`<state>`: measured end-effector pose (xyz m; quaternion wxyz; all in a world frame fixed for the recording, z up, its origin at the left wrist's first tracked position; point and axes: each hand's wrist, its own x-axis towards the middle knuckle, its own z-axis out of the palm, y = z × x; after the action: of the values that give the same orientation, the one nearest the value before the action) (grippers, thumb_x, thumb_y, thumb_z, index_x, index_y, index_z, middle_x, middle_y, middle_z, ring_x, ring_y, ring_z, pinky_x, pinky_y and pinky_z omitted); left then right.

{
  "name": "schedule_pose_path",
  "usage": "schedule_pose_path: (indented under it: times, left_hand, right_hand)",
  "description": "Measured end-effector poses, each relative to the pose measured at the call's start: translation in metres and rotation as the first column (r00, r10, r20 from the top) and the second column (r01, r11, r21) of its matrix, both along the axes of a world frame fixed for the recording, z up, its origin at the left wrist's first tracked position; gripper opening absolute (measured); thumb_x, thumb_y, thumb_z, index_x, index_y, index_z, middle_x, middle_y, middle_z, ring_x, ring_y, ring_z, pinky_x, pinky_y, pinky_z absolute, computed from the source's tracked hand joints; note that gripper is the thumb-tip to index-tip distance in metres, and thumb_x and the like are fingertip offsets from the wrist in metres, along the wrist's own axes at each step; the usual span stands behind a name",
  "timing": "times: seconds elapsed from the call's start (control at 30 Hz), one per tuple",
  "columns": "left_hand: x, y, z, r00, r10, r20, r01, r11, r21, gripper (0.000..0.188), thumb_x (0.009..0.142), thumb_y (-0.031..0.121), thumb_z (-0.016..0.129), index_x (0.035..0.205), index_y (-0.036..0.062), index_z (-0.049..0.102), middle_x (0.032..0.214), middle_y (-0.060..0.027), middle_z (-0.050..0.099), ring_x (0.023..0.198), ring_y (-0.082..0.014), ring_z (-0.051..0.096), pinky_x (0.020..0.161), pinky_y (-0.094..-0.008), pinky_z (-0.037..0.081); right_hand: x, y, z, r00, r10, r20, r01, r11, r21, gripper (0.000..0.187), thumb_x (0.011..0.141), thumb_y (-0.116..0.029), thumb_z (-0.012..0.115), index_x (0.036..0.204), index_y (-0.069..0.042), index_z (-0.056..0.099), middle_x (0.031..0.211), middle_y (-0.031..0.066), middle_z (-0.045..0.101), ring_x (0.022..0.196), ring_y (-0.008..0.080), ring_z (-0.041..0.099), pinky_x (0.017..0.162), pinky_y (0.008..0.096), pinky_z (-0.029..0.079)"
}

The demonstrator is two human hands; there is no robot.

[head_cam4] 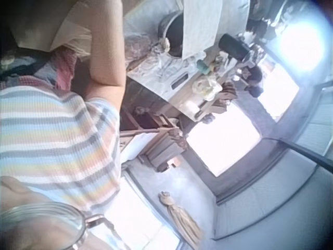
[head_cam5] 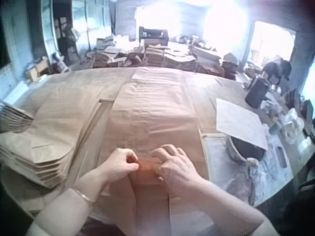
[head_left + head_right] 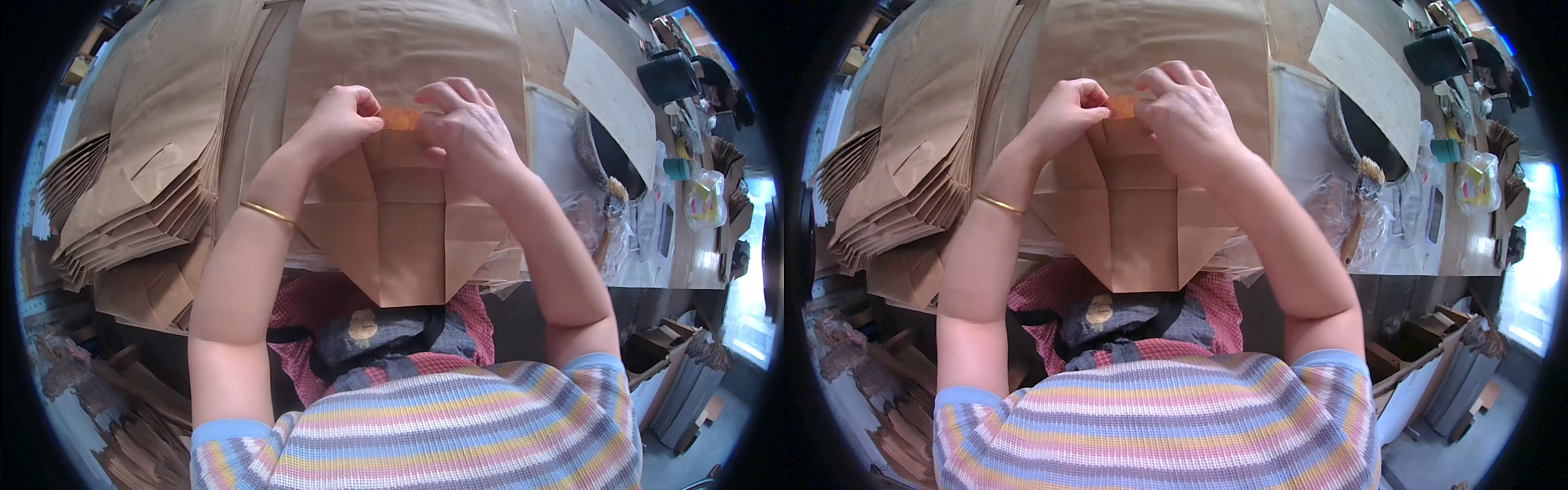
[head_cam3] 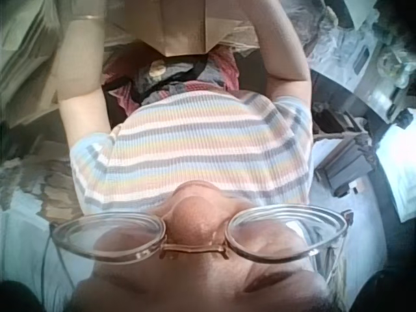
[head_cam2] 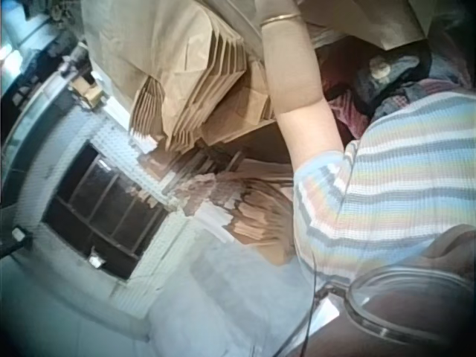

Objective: The person repeatedly folds the top flap of a brown paper envelope, applies glue to the flap using a brush, and presses it closed. The finished envelopes are stacked to the left.

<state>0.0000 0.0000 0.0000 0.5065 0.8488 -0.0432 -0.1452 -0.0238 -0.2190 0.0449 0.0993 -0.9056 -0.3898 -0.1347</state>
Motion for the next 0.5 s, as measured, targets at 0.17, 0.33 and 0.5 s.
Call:
schedule_pose_path:
  times: [0.17,0.33,0.5]
  left_hand:
    - [-0.012,-0.017,0.011,0.993,0.066,0.096,-0.089,0.962,0.259,0.011,0.084,0.01,0.066,0.087,-0.0003,0.069,0.079,-0.0128,0.07,0.072,-0.0179,0.066,0.064,-0.0303,0.052]
    - [-0.022,-0.025,-0.001,0.889,-0.047,0.455,-0.221,0.827,0.518,0.016,0.078,0.017,0.072,0.086,0.0036,0.067,0.077,-0.011,0.068,0.077,-0.0285,0.065,0.072,-0.043,0.052]
    - [-0.068,-0.06,0.039,0.431,-0.814,0.39,-0.184,0.344,0.921,0.012,0.079,0.019,0.063,0.085,0.0089,0.067,0.076,-0.0052,0.063,0.078,-0.0253,0.057,0.063,-0.042,0.049]
  right_hand:
    - [-0.052,0.002,-0.006,0.915,0.31,-0.26,-0.395,0.821,-0.412,0.009,0.072,-0.019,0.063,0.069,-0.011,0.067,0.09,0.0018,0.063,0.09,0.0179,0.061,0.069,0.0318,0.049]
    - [-0.084,-0.006,-0.011,0.941,0.045,-0.336,-0.272,0.692,-0.669,0.038,0.077,-0.024,0.066,0.109,-0.004,0.069,0.109,0.0153,0.061,0.1,0.0239,0.06,0.08,0.0321,0.049]
    - [-0.084,-0.022,0.002,0.939,-0.204,-0.277,-0.061,0.693,-0.718,0.05,0.085,-0.033,0.066,0.126,-0.007,0.056,0.104,0.0123,0.065,0.092,0.0243,0.064,0.084,0.0369,0.047]
